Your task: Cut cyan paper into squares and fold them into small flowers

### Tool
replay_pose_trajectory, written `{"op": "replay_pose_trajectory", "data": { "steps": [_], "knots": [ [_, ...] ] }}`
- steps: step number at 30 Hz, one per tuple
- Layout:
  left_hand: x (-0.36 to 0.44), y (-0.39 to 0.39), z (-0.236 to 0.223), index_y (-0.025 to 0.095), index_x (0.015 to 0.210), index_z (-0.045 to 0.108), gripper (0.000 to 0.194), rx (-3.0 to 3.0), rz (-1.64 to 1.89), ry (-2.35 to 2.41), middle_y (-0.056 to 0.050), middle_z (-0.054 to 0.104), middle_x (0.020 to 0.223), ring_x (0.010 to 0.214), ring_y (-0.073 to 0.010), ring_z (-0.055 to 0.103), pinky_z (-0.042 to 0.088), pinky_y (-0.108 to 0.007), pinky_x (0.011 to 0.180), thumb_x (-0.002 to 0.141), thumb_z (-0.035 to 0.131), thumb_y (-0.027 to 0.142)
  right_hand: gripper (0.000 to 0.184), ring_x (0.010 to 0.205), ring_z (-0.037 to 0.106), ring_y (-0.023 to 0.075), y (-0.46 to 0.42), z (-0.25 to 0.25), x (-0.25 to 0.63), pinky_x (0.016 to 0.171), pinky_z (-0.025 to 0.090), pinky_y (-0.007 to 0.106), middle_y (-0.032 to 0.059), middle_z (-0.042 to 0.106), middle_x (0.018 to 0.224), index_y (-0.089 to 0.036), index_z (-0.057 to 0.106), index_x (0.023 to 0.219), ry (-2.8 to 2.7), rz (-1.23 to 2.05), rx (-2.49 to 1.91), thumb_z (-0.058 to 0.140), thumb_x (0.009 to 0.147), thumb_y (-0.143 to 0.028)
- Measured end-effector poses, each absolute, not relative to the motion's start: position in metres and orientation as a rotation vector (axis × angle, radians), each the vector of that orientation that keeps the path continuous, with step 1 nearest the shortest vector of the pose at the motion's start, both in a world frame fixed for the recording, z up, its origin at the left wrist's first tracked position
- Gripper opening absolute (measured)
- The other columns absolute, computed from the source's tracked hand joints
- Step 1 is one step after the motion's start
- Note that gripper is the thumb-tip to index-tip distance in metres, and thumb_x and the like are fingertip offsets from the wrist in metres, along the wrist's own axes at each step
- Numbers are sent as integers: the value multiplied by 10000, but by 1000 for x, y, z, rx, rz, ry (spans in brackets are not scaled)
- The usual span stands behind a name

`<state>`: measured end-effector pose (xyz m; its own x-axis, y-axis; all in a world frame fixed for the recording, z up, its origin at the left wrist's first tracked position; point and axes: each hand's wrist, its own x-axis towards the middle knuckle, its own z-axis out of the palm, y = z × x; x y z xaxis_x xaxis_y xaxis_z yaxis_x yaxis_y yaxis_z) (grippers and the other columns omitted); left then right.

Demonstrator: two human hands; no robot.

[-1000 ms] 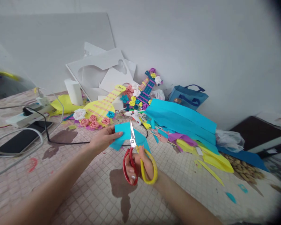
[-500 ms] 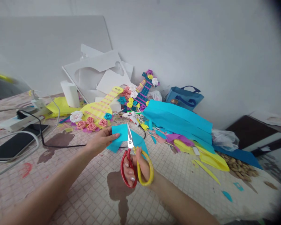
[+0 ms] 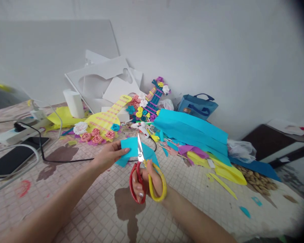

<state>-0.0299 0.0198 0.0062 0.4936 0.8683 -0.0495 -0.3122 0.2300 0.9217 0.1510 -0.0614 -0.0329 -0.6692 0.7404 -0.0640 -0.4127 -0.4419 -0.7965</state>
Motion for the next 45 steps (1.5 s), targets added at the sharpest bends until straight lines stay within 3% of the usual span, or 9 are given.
{"op": "replay_pose_trajectory", "data": {
  "steps": [8,19,25,32,36,38,42,45],
  "knots": [
    [-31,19,9,142,946,633,324,1029,877,654,-51,704,878,710,-166,663,529,-294,685,681,780,256,719,372,321,92,-61,-31,152,417,369,234,-70,361,477,-207,432,695,-1019,2126,-582,196,673,-886],
    [-33,19,11,131,982,634,384,1051,844,693,-73,704,865,681,-184,658,540,-317,646,669,788,290,724,315,307,71,-59,-32,152,357,332,210,-82,364,426,-202,424,670,-1012,2116,-601,209,659,-894],
    [-35,21,7,133,1007,639,403,1076,815,703,-91,714,890,710,-195,666,538,-324,666,672,784,302,696,306,329,64,-58,-25,150,332,366,209,-93,384,418,-193,445,657,-1002,2032,-609,366,623,-883],
    [10,29,7,142,848,668,293,1204,736,697,-63,704,820,770,-188,649,509,-300,725,649,780,326,658,321,375,72,-49,18,191,333,321,189,-79,391,409,-186,497,679,-1128,1538,-705,439,647,-841],
    [72,52,6,132,731,644,247,1534,703,849,-32,628,636,538,-132,549,421,-249,511,647,731,347,654,338,377,82,-40,45,231,356,342,209,-71,395,411,-194,510,684,-1055,1185,-772,446,639,-844],
    [102,67,1,134,707,632,228,1588,692,882,-12,582,575,502,-124,515,393,-247,490,626,728,325,661,343,369,80,-35,49,244,361,345,212,-68,393,414,-196,500,667,-999,1144,-798,423,643,-852],
    [138,90,-6,175,516,511,289,1752,701,1024,5,476,461,531,-165,509,367,-271,510,615,724,343,681,333,350,76,-25,44,256,355,327,214,-72,377,415,-197,488,649,-932,1174,-833,399,627,-872],
    [138,94,2,186,494,471,326,1912,760,1145,-40,532,551,729,-239,562,364,-286,606,595,746,329,682,341,364,82,-22,41,260,365,331,220,-68,380,412,-198,485,644,-922,1178,-852,383,637,-873]
  ]
}}
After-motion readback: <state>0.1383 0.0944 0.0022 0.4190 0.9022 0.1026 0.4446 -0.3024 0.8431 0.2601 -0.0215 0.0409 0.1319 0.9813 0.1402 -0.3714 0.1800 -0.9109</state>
